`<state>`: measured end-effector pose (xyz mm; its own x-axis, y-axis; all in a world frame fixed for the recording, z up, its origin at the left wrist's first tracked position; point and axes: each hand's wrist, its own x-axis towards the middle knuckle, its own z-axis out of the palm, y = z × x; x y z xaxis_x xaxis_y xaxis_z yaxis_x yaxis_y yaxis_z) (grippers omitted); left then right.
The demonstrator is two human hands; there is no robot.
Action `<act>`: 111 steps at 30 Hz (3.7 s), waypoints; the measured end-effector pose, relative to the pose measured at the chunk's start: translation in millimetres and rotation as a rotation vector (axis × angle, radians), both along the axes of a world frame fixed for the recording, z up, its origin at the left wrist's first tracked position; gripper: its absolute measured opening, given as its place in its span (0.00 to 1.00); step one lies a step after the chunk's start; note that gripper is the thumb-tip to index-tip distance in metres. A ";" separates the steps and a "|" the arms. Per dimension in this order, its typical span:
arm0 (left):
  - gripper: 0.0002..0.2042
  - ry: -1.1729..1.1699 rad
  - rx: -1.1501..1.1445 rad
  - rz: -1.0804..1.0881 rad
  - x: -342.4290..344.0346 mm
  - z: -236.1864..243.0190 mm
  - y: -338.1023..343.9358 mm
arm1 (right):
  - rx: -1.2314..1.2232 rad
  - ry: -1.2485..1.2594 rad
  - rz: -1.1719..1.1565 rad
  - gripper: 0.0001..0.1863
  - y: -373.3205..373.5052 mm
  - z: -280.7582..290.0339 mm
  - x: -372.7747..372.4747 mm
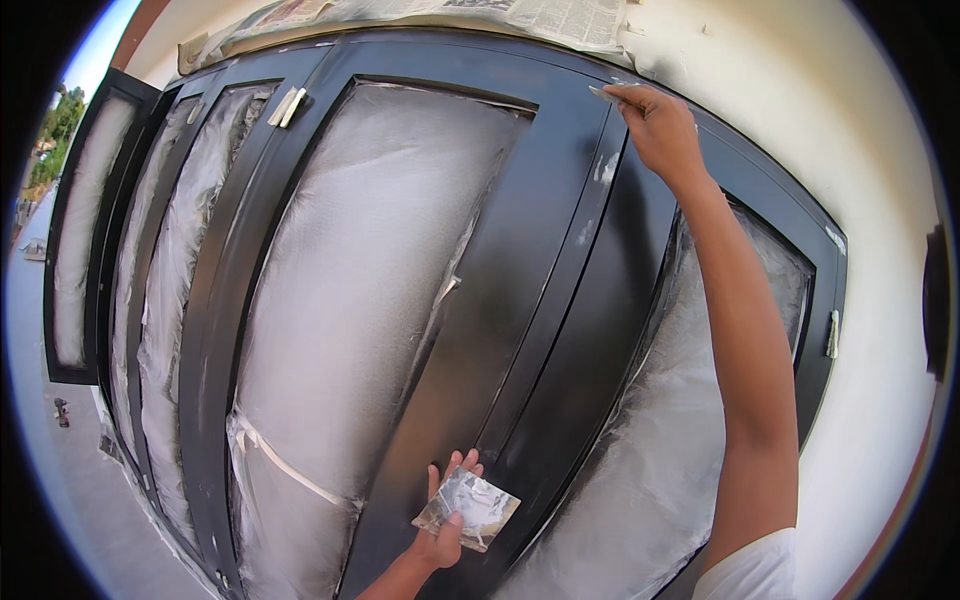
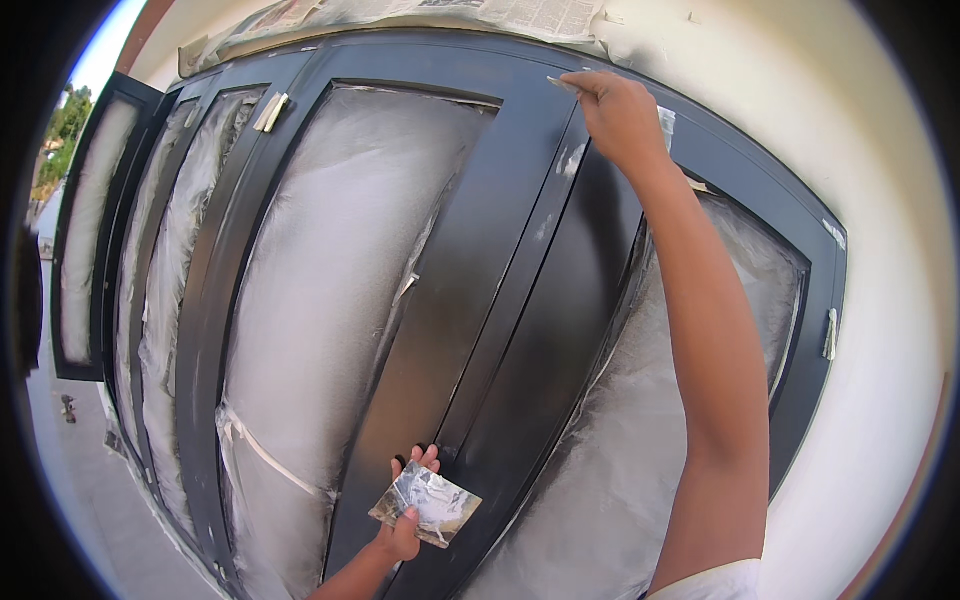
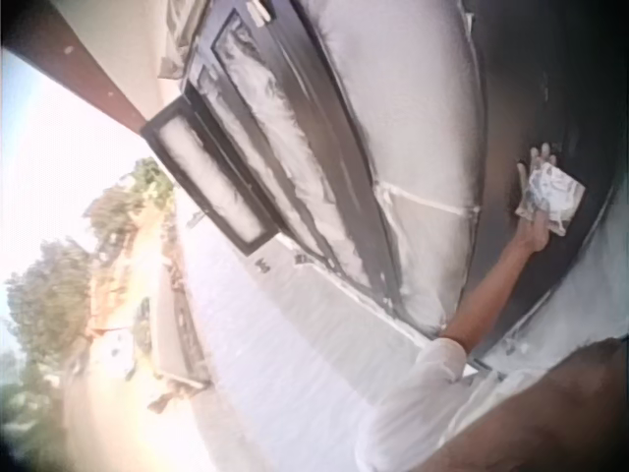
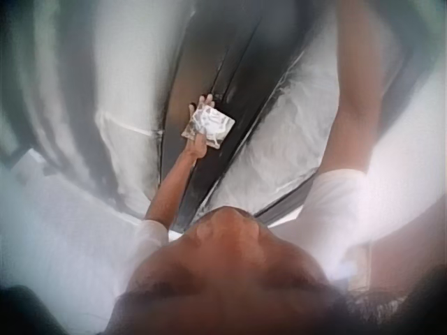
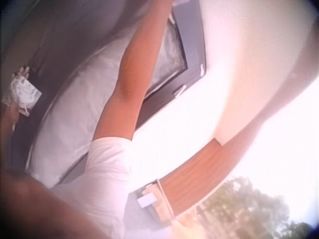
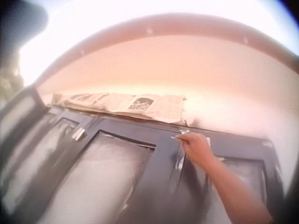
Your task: The person walks from an indoor construction area to an outdoor balcony and applies a white sealant to the gaps around a black window frame using a putty knife. They scoop the material from a bucket and smooth it along the frame edges.
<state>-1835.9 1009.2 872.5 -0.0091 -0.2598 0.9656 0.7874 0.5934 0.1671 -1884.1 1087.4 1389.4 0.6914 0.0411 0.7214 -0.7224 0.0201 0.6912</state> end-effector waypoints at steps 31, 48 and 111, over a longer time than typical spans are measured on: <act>0.32 -0.226 0.084 0.081 28.5 6.5 3.0 | -0.059 0.096 -0.410 0.19 -45.9 93.6 30.6; 0.30 -0.189 0.010 0.266 25.6 3.7 -1.4 | -0.035 0.014 -0.707 0.19 -46.2 74.8 54.6; 0.29 -0.294 0.058 0.218 37.2 12.0 9.4 | -0.078 -0.237 -0.675 0.16 -79.1 80.6 84.4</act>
<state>-1798.7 1018.6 884.4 -0.2221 -0.3408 0.9135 0.5568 0.7249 0.4057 -1799.7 1008.3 1469.9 0.4095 -0.2825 0.8675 -0.6652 0.5583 0.4958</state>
